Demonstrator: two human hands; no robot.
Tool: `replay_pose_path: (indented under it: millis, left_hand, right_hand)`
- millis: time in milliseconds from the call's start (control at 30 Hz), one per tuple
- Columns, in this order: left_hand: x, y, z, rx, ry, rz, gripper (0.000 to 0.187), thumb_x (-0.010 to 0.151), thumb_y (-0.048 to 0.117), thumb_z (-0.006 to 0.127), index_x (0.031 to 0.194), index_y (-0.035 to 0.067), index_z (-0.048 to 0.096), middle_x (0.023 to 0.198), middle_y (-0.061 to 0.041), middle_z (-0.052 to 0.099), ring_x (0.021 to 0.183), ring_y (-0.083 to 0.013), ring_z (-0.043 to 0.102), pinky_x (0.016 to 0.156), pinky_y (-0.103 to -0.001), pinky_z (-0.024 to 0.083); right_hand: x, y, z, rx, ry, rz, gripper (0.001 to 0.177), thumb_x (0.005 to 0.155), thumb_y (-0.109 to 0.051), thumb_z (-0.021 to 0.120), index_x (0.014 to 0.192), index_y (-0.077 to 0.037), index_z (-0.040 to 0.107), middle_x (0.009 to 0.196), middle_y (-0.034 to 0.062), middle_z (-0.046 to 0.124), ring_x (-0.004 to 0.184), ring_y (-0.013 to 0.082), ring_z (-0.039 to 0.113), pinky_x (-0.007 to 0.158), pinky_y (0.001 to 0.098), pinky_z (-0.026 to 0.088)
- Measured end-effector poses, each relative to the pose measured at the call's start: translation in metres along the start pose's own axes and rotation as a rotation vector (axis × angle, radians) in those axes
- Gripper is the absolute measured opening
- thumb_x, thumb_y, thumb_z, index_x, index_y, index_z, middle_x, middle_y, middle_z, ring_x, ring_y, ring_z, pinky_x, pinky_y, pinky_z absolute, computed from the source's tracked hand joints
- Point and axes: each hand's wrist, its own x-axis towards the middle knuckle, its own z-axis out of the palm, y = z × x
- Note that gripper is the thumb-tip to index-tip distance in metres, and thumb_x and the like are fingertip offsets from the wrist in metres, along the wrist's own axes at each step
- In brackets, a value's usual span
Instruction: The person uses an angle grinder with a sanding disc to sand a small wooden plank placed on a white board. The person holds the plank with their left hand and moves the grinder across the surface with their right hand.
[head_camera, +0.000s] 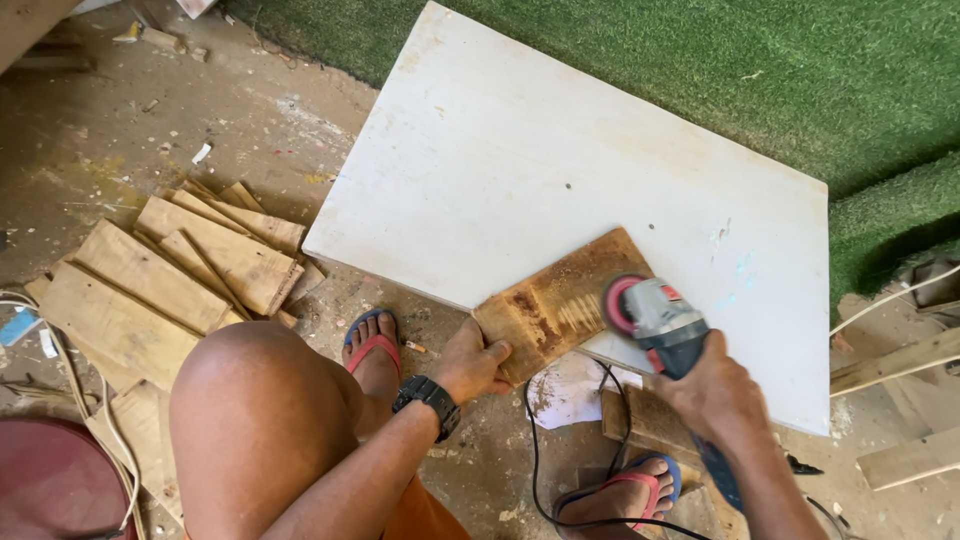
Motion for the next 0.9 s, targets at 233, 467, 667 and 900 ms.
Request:
replay_pose_path:
  millis: [233,467,667,900]
  left_hand:
    - [-0.004,0.002,0.001,0.003,0.054,0.016,0.034,0.101,0.016,0.059,0.129,0.007,0.042,0.137,-0.017,0.057,0.103,-0.0359,0.073,0.076,-0.044,0.070]
    - [-0.009,0.006,0.001,0.040,0.054,-0.013,0.032,0.101,0.015,0.059,0.129,0.009,0.044,0.138,-0.015,0.057,0.102,-0.0329,0.074,0.075,-0.038,0.070]
    - [-0.007,0.005,0.002,0.019,0.044,0.015,0.037,0.101,0.014,0.057,0.134,0.008,0.042,0.144,-0.016,0.054,0.112,-0.0370,0.072,0.075,-0.039,0.070]
    - [0.009,-0.005,-0.001,0.021,0.043,0.007,0.032,0.101,0.016,0.059,0.126,0.007,0.042,0.129,-0.018,0.060,0.095,-0.0354,0.074,0.072,-0.043,0.069]
  right_hand:
    - [-0.016,-0.010,0.021,-0.144,0.048,-0.171,0.069,0.082,-0.059,0.072,0.127,-0.016,0.043,0.107,0.0179,0.076,0.094,0.0413,0.075,0.079,0.0508,0.056]
    - [0.005,0.008,-0.002,-0.007,0.021,0.008,0.086,0.087,-0.040,0.078,0.152,-0.012,0.030,0.124,0.0172,0.068,0.099,0.0339,0.074,0.085,0.0442,0.064]
    - [-0.010,0.003,0.012,0.010,-0.028,-0.047,0.084,0.089,-0.037,0.076,0.152,-0.012,0.028,0.119,0.0147,0.068,0.083,0.0266,0.075,0.067,0.0344,0.067]
    - [-0.011,0.010,0.018,-0.015,-0.056,-0.085,0.087,0.087,-0.035,0.077,0.153,-0.010,0.027,0.123,0.0160,0.067,0.086,0.0262,0.077,0.069,0.0344,0.070]
